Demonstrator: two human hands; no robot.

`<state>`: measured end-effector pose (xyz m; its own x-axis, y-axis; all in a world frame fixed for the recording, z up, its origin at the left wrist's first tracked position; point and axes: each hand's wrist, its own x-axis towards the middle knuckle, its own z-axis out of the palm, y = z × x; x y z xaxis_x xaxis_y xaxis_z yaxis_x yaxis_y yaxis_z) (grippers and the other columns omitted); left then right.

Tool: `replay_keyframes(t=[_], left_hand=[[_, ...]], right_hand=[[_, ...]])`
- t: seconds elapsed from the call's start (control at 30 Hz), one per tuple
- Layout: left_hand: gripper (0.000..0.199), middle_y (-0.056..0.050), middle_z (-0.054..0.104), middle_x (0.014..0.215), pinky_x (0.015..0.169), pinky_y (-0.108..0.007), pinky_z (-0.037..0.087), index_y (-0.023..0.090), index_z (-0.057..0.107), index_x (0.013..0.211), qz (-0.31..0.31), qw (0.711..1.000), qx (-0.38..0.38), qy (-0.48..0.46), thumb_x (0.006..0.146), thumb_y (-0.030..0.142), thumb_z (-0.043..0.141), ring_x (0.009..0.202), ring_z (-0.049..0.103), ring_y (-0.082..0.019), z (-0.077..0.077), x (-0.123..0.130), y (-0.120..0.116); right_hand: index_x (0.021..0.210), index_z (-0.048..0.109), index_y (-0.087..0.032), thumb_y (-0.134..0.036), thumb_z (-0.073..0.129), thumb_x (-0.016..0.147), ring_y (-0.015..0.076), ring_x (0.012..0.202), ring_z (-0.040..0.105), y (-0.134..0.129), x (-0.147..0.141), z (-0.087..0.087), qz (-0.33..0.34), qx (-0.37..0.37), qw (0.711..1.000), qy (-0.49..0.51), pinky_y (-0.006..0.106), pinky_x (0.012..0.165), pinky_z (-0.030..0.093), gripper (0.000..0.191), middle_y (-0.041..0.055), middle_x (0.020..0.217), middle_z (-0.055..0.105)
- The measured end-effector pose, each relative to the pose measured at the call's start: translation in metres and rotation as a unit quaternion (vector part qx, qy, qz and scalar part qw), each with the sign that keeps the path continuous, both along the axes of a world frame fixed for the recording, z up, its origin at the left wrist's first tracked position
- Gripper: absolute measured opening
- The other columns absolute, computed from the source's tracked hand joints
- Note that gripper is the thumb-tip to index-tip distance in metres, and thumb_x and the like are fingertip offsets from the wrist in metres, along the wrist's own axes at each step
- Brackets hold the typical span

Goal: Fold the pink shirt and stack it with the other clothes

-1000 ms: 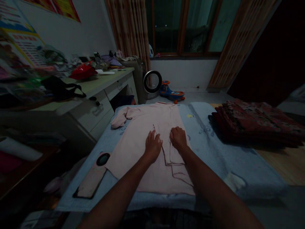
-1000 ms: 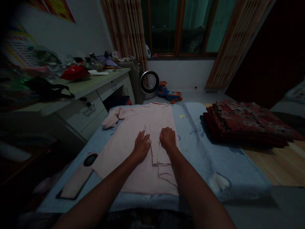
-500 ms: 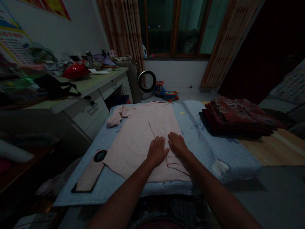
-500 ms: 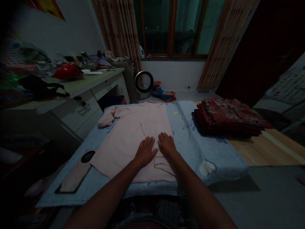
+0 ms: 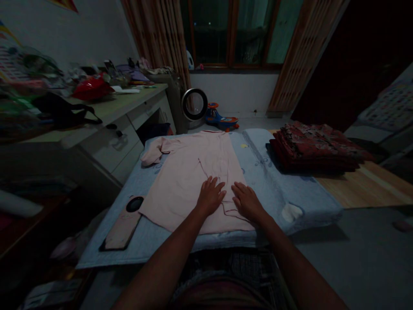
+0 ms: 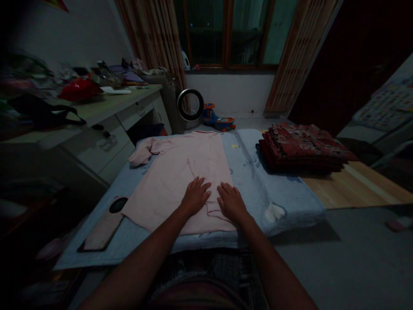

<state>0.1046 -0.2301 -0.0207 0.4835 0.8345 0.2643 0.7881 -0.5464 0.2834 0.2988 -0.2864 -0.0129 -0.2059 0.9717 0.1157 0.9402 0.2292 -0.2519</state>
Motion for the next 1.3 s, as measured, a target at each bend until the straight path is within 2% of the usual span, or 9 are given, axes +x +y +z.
replay_keyframes(t=[0.17,0.33,0.43,0.5,0.77,0.9,1.0,1.13,1.3], left_hand=[[0.037,-0.007,0.053,0.14,0.115,-0.044,0.03,0.022,0.058,0.128,0.0,0.997,-0.017,-0.071,0.099,0.031,0.037,0.138,0.036,-0.023,0.0,-0.006,0.003],[0.034,-0.008,0.056,0.135,0.115,-0.041,0.032,0.019,0.062,0.122,0.0,0.993,-0.018,-0.115,0.097,0.025,0.041,0.132,0.043,-0.021,-0.001,-0.008,0.006],[0.033,-0.008,0.057,0.134,0.115,-0.04,0.032,0.019,0.062,0.121,-0.006,0.993,-0.012,-0.115,0.096,0.025,0.042,0.131,0.044,-0.02,-0.002,-0.007,0.006],[0.032,-0.007,0.057,0.133,0.115,-0.041,0.032,0.02,0.062,0.121,-0.008,0.994,-0.013,-0.109,0.095,0.025,0.043,0.132,0.044,-0.02,-0.001,-0.007,0.006],[0.031,-0.004,0.06,0.132,0.114,-0.042,0.033,0.022,0.063,0.12,-0.013,0.995,-0.019,-0.098,0.093,0.029,0.049,0.132,0.043,-0.021,0.004,-0.006,0.003],[0.03,-0.005,0.059,0.134,0.114,-0.043,0.033,0.024,0.064,0.119,-0.006,0.996,-0.023,-0.087,0.092,0.032,0.053,0.134,0.042,-0.023,0.006,-0.005,0.001],[0.032,-0.005,0.057,0.137,0.114,-0.045,0.032,0.024,0.063,0.12,-0.01,0.997,-0.02,-0.076,0.091,0.032,0.055,0.136,0.04,-0.024,0.006,-0.005,0.001],[0.032,-0.005,0.057,0.137,0.114,-0.045,0.032,0.024,0.063,0.12,-0.01,0.998,-0.009,-0.063,0.089,0.031,0.057,0.137,0.039,-0.025,0.006,-0.004,-0.001],[0.031,-0.006,0.053,0.142,0.117,-0.047,0.025,0.021,0.063,0.118,-0.057,0.996,0.035,-0.058,0.089,0.024,0.055,0.14,0.035,-0.025,0.007,-0.004,-0.005]], right_hand=[[0.136,0.05,-0.016,-0.032,0.056,0.083,0.026,0.136,0.037,-0.005,0.007,0.002,0.033,0.041,0.997,0.057,0.044,0.114,0.023,0.056,0.0129,0.146,0.047],[0.113,0.065,-0.021,-0.031,0.061,0.084,0.0236,0.108,0.053,-0.005,0.006,0.005,0.031,0.073,0.992,0.094,0.038,0.1,0.035,0.031,0.0093,0.113,0.062],[0.099,0.069,-0.022,-0.031,0.06,0.088,0.0213,0.096,0.053,-0.005,0.004,0.006,0.021,0.082,0.992,0.09,0.036,0.093,0.035,0.017,0.0066,0.097,0.062],[0.092,0.069,-0.021,-0.031,0.057,0.09,0.0205,0.094,0.053,-0.006,0.003,0.007,0.022,0.084,0.992,0.087,0.035,0.092,0.035,0.015,0.0059,0.092,0.062],[0.088,0.066,-0.019,-0.028,0.05,0.092,0.0209,0.095,0.052,-0.014,0.002,0.015,0.023,0.119,0.988,0.1,0.035,0.092,0.036,0.019,0.0067,0.092,0.061],[0.103,0.068,-0.021,-0.026,0.045,0.092,0.0229,0.109,0.052,-0.013,0.002,0.013,0.018,0.117,0.989,0.093,0.038,0.099,0.035,0.026,0.009,0.113,0.064],[0.114,0.068,-0.023,-0.024,0.044,0.092,0.0226,0.119,0.051,-0.01,0.002,0.007,0.032,0.112,0.989,0.09,0.04,0.105,0.032,0.032,0.0072,0.126,0.063],[0.109,0.071,-0.023,-0.022,0.047,0.089,0.021,0.116,0.056,-0.007,0.003,0.002,0.032,0.096,0.99,0.094,0.039,0.105,0.034,0.031,0.0061,0.122,0.067],[0.102,0.071,-0.021,-0.022,0.044,0.091,0.0193,0.106,0.061,0.007,0.001,0.012,0.011,0.069,0.992,0.108,0.033,0.101,0.038,0.029,0.006,0.111,0.071]])
